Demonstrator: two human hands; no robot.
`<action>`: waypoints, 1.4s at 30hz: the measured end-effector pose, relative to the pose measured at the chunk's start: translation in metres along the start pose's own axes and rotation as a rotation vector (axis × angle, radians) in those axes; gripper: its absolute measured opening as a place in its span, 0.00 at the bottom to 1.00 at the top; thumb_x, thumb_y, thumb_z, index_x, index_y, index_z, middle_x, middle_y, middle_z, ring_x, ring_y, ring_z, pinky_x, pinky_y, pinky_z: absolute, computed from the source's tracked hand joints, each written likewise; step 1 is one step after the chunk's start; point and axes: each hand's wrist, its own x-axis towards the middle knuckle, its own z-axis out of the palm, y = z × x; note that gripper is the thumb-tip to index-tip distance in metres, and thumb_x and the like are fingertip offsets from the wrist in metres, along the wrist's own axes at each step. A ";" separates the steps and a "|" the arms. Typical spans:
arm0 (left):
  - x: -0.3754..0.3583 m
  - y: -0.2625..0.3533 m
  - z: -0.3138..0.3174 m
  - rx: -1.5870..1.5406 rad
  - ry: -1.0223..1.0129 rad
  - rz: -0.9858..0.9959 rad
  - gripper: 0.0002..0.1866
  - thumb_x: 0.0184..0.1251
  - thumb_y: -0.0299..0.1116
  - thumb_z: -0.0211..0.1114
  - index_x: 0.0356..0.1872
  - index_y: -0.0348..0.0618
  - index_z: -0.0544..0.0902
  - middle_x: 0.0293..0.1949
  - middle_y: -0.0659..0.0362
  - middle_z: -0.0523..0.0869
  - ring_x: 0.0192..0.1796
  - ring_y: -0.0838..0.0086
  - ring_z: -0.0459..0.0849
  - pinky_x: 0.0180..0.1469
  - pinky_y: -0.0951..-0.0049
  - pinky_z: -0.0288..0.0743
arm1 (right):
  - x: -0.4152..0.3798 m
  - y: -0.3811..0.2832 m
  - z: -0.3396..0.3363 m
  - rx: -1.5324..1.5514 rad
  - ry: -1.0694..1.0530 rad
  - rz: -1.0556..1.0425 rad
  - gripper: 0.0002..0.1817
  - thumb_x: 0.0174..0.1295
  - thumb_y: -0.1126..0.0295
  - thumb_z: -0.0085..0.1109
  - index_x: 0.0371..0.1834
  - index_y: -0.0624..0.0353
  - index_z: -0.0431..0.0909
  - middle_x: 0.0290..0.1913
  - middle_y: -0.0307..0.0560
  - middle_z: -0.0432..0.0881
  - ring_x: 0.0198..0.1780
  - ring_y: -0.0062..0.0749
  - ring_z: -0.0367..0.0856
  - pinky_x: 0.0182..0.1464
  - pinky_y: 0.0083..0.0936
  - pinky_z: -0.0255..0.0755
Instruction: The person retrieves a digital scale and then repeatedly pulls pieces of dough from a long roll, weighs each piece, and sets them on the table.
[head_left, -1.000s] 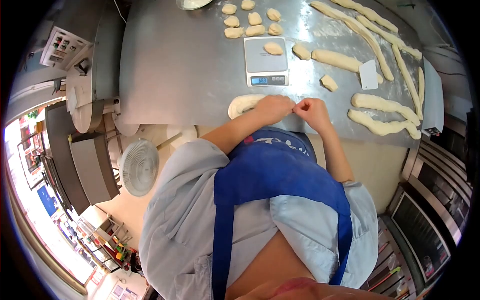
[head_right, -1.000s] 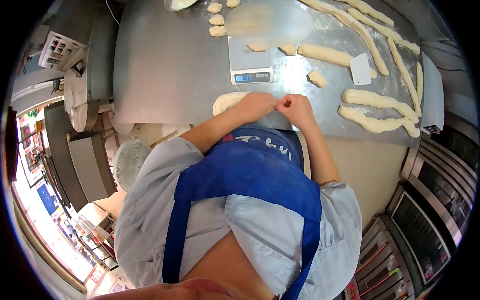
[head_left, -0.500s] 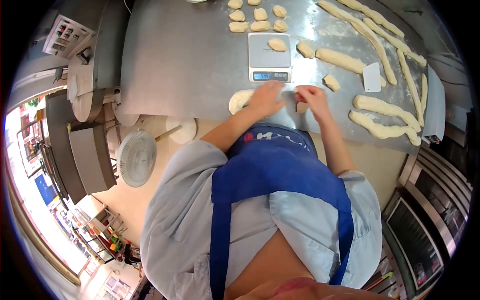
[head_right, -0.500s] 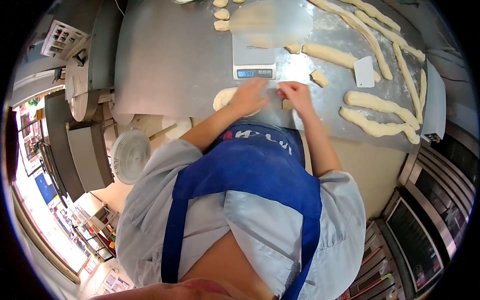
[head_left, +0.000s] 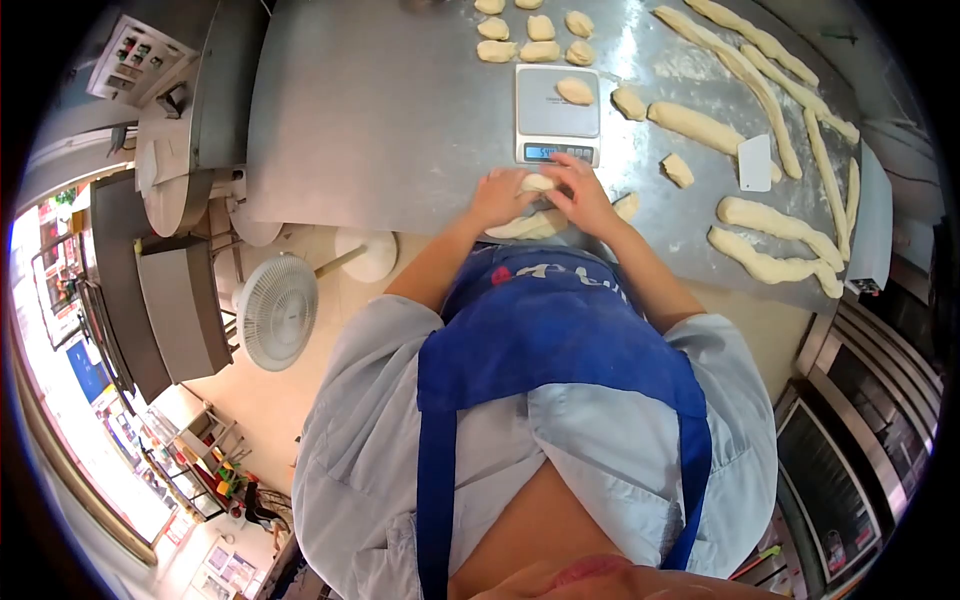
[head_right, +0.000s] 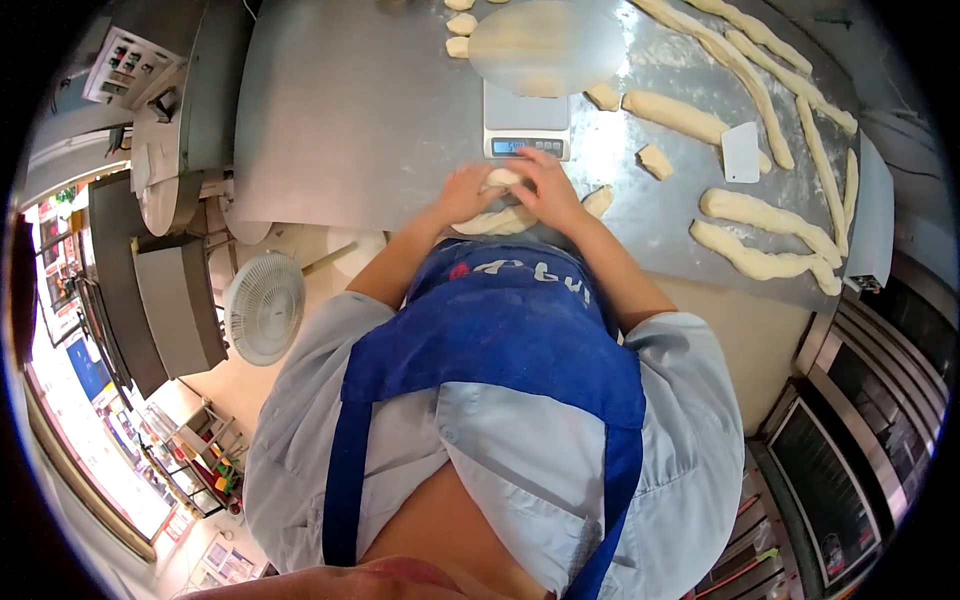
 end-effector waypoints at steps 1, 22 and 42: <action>0.004 -0.008 -0.004 -0.196 -0.126 -0.023 0.28 0.60 0.44 0.70 0.59 0.44 0.76 0.56 0.49 0.81 0.58 0.52 0.78 0.61 0.56 0.71 | 0.001 -0.006 -0.006 0.043 -0.138 0.045 0.12 0.56 0.67 0.68 0.41 0.58 0.87 0.44 0.52 0.83 0.43 0.41 0.82 0.46 0.32 0.76; 0.006 0.058 -0.012 0.162 0.091 0.188 0.30 0.62 0.45 0.68 0.62 0.40 0.74 0.53 0.47 0.82 0.57 0.54 0.79 0.57 0.58 0.71 | 0.065 -0.019 -0.047 0.749 0.076 0.660 0.10 0.59 0.69 0.70 0.36 0.66 0.86 0.32 0.44 0.87 0.30 0.24 0.82 0.36 0.20 0.75; -0.019 0.018 -0.005 0.195 0.122 0.008 0.31 0.53 0.47 0.74 0.56 0.47 0.76 0.55 0.56 0.77 0.61 0.59 0.73 0.62 0.57 0.66 | -0.044 0.041 -0.105 -0.520 -0.295 -0.180 0.16 0.52 0.75 0.60 0.46 0.53 0.82 0.52 0.49 0.81 0.55 0.48 0.77 0.55 0.43 0.72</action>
